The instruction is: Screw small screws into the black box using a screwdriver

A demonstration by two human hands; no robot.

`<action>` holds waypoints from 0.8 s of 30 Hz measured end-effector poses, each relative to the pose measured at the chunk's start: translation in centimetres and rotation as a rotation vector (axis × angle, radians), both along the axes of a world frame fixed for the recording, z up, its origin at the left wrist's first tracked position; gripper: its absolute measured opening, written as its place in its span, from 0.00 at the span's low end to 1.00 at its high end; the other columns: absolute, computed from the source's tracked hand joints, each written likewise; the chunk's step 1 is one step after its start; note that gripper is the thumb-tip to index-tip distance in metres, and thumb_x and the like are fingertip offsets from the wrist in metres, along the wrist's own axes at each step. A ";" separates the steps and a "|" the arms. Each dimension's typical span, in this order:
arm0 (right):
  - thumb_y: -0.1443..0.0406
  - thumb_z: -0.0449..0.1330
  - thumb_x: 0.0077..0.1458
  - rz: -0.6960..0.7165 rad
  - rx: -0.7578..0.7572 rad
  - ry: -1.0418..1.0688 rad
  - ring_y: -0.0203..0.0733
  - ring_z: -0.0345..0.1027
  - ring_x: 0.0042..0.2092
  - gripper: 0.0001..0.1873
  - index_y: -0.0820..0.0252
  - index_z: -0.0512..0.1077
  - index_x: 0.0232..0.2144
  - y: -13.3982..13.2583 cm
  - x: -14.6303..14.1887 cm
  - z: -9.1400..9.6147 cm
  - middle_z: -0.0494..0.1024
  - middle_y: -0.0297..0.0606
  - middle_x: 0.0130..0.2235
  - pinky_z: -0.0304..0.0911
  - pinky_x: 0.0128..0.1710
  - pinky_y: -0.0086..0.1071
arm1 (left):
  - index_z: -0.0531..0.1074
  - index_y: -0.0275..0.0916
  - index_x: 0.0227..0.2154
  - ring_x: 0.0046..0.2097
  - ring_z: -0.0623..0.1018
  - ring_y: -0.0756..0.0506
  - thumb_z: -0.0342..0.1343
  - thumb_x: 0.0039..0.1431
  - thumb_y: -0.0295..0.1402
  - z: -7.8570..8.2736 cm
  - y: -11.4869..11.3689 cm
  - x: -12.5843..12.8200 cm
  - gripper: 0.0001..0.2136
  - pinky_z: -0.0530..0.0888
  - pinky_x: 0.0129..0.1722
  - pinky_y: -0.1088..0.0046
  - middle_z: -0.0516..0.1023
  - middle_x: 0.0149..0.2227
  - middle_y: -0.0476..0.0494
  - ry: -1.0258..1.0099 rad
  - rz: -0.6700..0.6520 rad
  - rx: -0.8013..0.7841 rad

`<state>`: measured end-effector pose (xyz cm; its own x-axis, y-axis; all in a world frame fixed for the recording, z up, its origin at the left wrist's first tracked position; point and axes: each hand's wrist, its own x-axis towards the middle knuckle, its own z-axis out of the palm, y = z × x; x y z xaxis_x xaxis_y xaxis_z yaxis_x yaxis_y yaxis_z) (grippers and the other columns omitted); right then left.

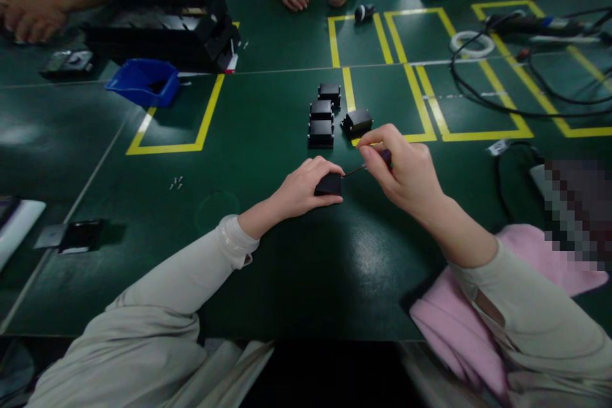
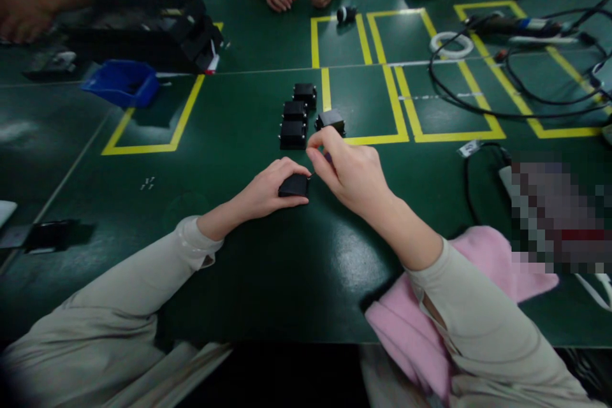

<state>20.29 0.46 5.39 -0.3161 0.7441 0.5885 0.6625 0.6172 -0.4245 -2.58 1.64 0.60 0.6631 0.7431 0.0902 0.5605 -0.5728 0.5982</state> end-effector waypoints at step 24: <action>0.64 0.51 0.67 -0.027 0.041 -0.021 0.36 0.73 0.28 0.12 0.60 0.73 0.44 0.0 -0.1 0.1 0.78 0.34 0.29 0.59 0.27 0.30 | 0.70 0.42 0.53 0.55 0.73 0.38 0.61 0.64 0.49 -0.1 0.0 -0.1 0.21 0.69 0.56 0.60 0.74 0.52 0.41 -0.010 0.003 -0.003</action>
